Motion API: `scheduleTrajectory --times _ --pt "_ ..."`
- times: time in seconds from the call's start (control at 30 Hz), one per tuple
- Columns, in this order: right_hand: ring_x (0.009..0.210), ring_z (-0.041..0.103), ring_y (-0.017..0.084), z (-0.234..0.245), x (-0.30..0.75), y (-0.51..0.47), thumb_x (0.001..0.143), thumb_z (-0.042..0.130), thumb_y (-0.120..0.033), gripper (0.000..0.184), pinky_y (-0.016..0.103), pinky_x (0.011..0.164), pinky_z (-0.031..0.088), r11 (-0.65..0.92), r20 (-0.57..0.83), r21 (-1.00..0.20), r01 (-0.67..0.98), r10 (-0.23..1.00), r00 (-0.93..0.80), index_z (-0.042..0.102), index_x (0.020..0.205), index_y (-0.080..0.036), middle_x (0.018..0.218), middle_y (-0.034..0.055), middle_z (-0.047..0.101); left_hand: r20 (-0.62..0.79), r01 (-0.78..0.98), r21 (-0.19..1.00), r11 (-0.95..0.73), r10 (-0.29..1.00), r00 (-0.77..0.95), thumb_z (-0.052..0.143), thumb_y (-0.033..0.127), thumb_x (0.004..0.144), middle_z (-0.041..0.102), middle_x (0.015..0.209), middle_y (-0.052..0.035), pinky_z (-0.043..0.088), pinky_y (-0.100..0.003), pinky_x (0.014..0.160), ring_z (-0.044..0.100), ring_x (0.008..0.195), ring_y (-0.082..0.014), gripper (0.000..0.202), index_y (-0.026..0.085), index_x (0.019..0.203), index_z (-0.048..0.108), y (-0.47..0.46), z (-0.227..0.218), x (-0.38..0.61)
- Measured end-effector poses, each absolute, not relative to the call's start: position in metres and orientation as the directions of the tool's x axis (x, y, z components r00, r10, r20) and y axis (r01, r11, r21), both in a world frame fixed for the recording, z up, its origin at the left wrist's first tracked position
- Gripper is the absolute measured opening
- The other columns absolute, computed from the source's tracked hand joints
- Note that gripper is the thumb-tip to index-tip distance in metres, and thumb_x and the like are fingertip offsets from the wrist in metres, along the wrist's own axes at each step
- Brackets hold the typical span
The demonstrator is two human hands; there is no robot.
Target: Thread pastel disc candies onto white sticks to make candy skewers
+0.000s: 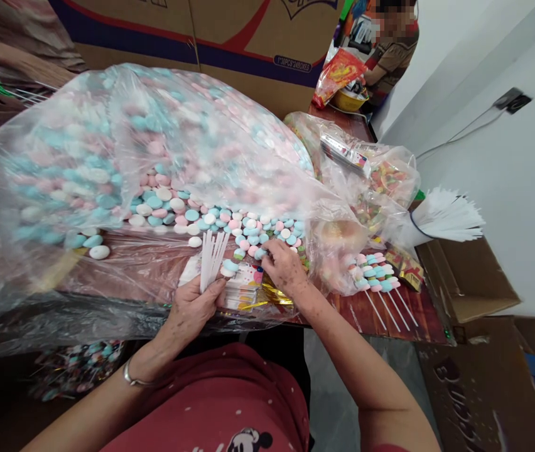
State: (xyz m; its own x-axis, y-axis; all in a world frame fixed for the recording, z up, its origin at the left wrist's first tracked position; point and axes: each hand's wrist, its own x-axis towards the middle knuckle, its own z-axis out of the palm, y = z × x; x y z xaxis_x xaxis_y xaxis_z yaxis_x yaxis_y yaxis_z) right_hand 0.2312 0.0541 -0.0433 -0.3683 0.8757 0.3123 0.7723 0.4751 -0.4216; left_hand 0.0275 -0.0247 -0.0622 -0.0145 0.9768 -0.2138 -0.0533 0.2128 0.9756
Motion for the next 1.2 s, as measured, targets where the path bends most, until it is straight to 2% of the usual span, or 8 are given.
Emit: scheduleTrajectory --times 0.37,0.63,0.73,0.83,0.9,0.97,1.07,1.2 --pt "0.084 0.057 0.023 -0.052 0.216 0.05 0.089 0.052 -0.011 0.011 0.032 0.074 0.044 0.544 0.318 -0.04 0.838 0.802 -0.506 0.057 0.087 -0.02 0.085 0.0077 0.064 -0.215 -0.031 0.976 0.215 0.977 -0.007 0.06 0.043 0.084 0.043 0.051 0.0059 0.028 -0.022 0.046 0.033 0.047 -0.0087 0.029 0.016 0.075 0.063 -0.025 -0.064 0.027" --pt "0.085 0.057 0.023 -0.056 0.218 0.055 0.088 0.051 -0.01 0.013 0.032 0.076 0.046 0.548 0.329 -0.107 0.83 0.807 -0.49 0.055 0.084 -0.022 0.085 0.0076 0.065 -0.202 -0.03 0.979 0.202 0.979 -0.01 0.06 0.044 0.083 0.045 0.053 0.0053 0.03 -0.022 0.047 0.035 0.049 -0.009 0.03 0.016 0.072 0.062 -0.026 -0.065 0.027" --pt "0.084 0.058 0.023 -0.056 0.216 0.058 0.082 0.052 -0.008 0.015 0.032 0.075 0.046 0.516 0.303 -0.198 0.833 0.841 -0.449 0.054 0.08 -0.022 0.083 0.0076 0.066 -0.204 -0.022 0.979 0.203 0.979 -0.009 0.06 0.043 0.083 0.042 0.051 0.0061 0.028 -0.022 0.046 0.033 0.047 -0.0089 0.03 0.017 0.07 0.06 -0.026 -0.065 0.027" --pt "0.071 0.056 0.019 -0.049 0.218 0.062 0.075 0.056 -0.014 0.01 0.029 0.066 0.045 0.371 0.24 -0.477 0.797 0.927 -0.287 0.055 0.081 -0.022 0.072 0.0019 0.062 -0.185 -0.005 0.983 0.185 0.983 0.0 0.058 0.043 0.083 0.042 0.05 0.006 0.027 -0.022 0.045 0.032 0.046 -0.0089 0.031 0.018 0.065 0.056 -0.025 -0.06 0.027" --pt "0.06 0.052 0.014 -0.042 0.222 0.065 0.073 0.059 -0.021 0.009 0.026 0.058 0.042 0.198 0.113 -0.736 0.647 0.979 -0.172 0.055 0.081 -0.023 0.065 -0.0032 0.058 -0.164 0.021 0.986 0.164 0.986 0.022 0.056 0.042 0.084 0.043 0.05 0.0053 0.028 -0.022 0.046 0.034 0.047 -0.0091 0.033 0.019 0.061 0.053 -0.024 -0.056 0.028" --pt "0.054 0.049 0.011 -0.033 0.226 0.066 0.071 0.063 -0.028 0.014 0.024 0.052 0.039 0.02 -0.032 -0.924 0.382 0.991 -0.129 0.055 0.081 -0.022 0.065 -0.0052 0.058 -0.147 0.055 0.988 0.144 0.988 0.051 0.055 0.041 0.083 0.045 0.051 0.0044 0.03 -0.023 0.048 0.037 0.049 -0.0096 0.033 0.019 0.059 0.051 -0.023 -0.052 0.028" --pt "0.051 0.049 0.008 -0.023 0.23 0.066 0.066 0.071 -0.031 0.022 0.022 0.048 0.039 -0.137 -0.145 -0.989 0.062 0.977 -0.159 0.058 0.081 -0.021 0.07 -0.005 0.062 -0.146 0.092 0.986 0.138 0.986 0.084 0.053 0.043 0.083 0.047 0.052 0.004 0.032 -0.023 0.051 0.038 0.051 -0.0105 0.032 0.019 0.062 0.053 -0.022 -0.049 0.028" --pt "0.054 0.054 0.009 -0.015 0.234 0.069 0.063 0.078 -0.03 0.026 0.022 0.048 0.044 -0.182 -0.171 -0.983 -0.028 0.96 -0.223 0.061 0.079 -0.02 0.071 -0.0039 0.065 -0.155 0.11 0.984 0.143 0.983 0.103 0.052 0.046 0.083 0.045 0.053 0.004 0.032 -0.024 0.052 0.039 0.052 -0.0115 0.033 0.019 0.064 0.054 -0.022 -0.05 0.028"
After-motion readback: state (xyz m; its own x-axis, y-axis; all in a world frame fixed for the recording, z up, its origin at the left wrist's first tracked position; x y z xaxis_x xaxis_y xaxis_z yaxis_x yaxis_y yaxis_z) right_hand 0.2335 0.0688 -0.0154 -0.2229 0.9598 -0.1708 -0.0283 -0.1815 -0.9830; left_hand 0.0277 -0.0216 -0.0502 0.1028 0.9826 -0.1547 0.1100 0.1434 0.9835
